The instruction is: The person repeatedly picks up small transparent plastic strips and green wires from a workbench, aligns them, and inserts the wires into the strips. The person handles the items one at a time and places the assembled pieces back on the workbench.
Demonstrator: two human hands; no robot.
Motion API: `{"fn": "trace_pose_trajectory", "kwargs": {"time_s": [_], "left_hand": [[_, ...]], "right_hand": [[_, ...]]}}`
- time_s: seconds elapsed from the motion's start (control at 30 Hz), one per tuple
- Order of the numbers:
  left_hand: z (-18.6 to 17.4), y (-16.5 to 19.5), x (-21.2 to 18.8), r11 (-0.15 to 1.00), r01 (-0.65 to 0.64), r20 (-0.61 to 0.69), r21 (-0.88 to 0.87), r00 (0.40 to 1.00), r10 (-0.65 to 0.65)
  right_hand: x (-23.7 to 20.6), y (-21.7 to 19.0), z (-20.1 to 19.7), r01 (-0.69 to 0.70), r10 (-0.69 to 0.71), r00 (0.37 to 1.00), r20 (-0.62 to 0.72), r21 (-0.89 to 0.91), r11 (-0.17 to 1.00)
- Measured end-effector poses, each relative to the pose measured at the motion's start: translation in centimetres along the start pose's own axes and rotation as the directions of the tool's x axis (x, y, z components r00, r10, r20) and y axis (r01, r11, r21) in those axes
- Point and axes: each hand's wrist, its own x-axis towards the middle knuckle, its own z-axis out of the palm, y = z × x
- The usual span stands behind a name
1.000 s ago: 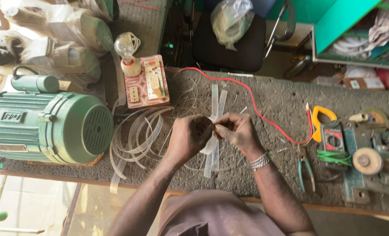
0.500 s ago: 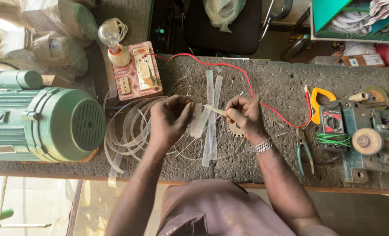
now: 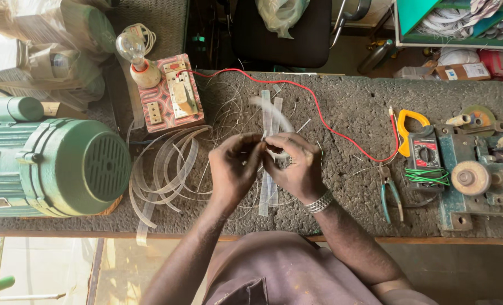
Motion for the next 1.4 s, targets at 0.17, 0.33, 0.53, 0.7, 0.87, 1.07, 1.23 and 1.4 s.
{"fn": "trace_pose_trajectory", "kwargs": {"time_s": [0.17, 0.33, 0.53, 0.7, 0.87, 1.07, 1.23, 1.4], "left_hand": [[-0.6, -0.3, 0.4, 0.981, -0.074, 0.041, 0.178, 0.997, 0.068], [-0.4, 0.0, 0.3, 0.986, -0.069, 0.079, 0.152, 0.995, 0.058], [-0.7, 0.6, 0.6, 0.953, -0.197, 0.132, 0.231, 0.977, 0.17], [-0.7, 0.7, 0.6, 0.931, -0.209, 0.143, 0.298, 0.975, 0.173], [-0.7, 0.2, 0.8, 0.939, -0.226, 0.163, 0.258, 0.969, 0.188], [0.2, -0.3, 0.0, 0.917, -0.275, 0.172, 0.289, 0.957, 0.233], [0.4, 1.0, -0.6, 0.871, -0.358, 0.075, 0.337, 0.932, 0.354], [-2.3, 2.1, 0.4, 0.861, -0.38, -0.008, 0.337, 0.914, 0.406]], "right_hand": [[0.2, 0.5, -0.7, -0.103, 0.099, 0.995, 0.031, 0.212, 0.972], [-0.5, 2.4, -0.6, -0.276, 0.229, 0.961, 0.158, 0.44, 0.855], [-0.8, 3.7, -0.4, -0.262, 0.199, 0.963, 0.183, 0.454, 0.852], [-0.3, 3.2, -0.9, -0.2, 0.144, 0.973, 0.183, 0.342, 0.918], [0.7, 2.2, -1.2, -0.126, 0.083, 0.981, 0.174, 0.254, 0.959], [-0.2, 1.7, -0.8, -0.119, 0.093, 0.988, 0.124, 0.223, 0.967], [-1.4, 4.3, 0.1, -0.085, 0.073, 0.996, 0.053, 0.287, 0.954], [-1.6, 6.0, -0.9, -0.349, 0.328, 0.936, 0.129, 0.476, 0.807]]}}
